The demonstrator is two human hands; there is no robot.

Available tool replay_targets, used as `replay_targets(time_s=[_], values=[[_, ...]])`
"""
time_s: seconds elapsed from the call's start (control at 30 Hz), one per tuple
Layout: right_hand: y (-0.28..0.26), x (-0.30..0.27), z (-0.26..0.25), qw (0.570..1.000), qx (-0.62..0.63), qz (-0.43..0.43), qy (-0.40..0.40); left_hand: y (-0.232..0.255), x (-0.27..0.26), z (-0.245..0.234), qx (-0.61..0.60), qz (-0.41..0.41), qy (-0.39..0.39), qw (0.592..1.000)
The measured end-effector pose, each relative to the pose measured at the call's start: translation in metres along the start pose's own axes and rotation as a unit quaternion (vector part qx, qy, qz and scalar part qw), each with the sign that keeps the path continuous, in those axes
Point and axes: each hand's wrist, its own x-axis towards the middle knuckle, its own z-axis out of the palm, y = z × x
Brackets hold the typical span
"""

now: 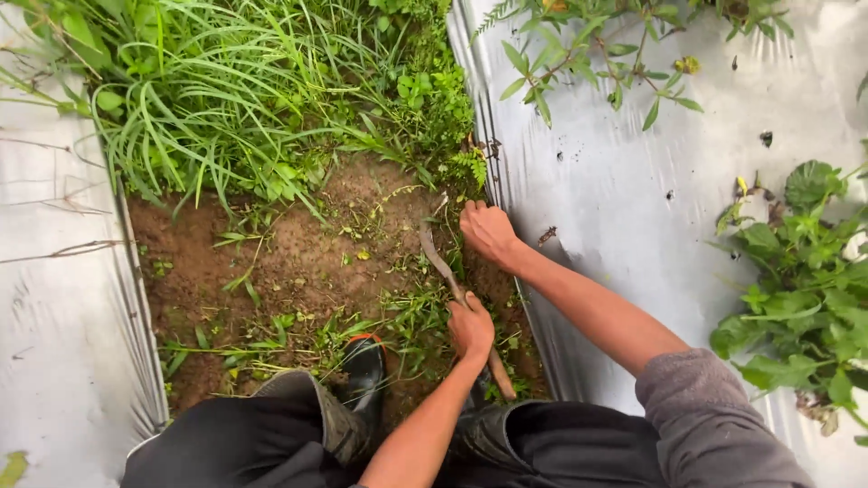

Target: The person uses a small hand hoe to loosen the soil and remove weeds from a narrow strip of ground between two plastic-covered garden beds. They repeatedly scrape the tool along the soil surface and pull out the uprooted vegetation by hand.

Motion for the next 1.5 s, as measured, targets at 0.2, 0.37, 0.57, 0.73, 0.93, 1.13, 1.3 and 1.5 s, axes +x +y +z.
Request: replay_targets(time_s=[0.2, 0.37, 0.57, 0.73, 0.93, 1.13, 1.3, 1.5], values=[[0.000, 0.007, 0.003, 0.994, -0.078, 0.053, 0.062, 0.002, 0.023, 0.040, -0.075, 0.017, -0.036, 0.996], [-0.004, 0.024, 0.002, 0.998, 0.021, 0.049, -0.036, 0.009, 0.009, 0.065, -0.170, -0.011, -0.086, 0.982], [-0.002, 0.015, 0.011, 0.997, 0.048, 0.054, -0.040, 0.036, 0.007, 0.054, -0.223, -0.038, -0.127, 0.966], [0.005, 0.005, 0.009, 0.997, 0.056, 0.039, -0.039, 0.019, -0.005, 0.063, -0.216, -0.011, -0.095, 0.972], [0.009, 0.000, -0.006, 0.995, 0.074, 0.042, -0.055, 0.022, 0.016, 0.064, -0.167, -0.055, -0.088, 0.980], [0.012, 0.005, -0.010, 0.993, 0.090, 0.045, -0.054, 0.026, -0.013, 0.065, -0.245, -0.059, -0.106, 0.962], [0.011, 0.010, 0.004, 0.993, 0.106, 0.054, -0.012, 0.009, 0.057, 0.069, -0.272, -0.029, -0.137, 0.952], [0.020, 0.016, -0.021, 0.987, 0.146, 0.071, -0.012, 0.004, -0.022, 0.075, -0.247, -0.023, -0.182, 0.951]])
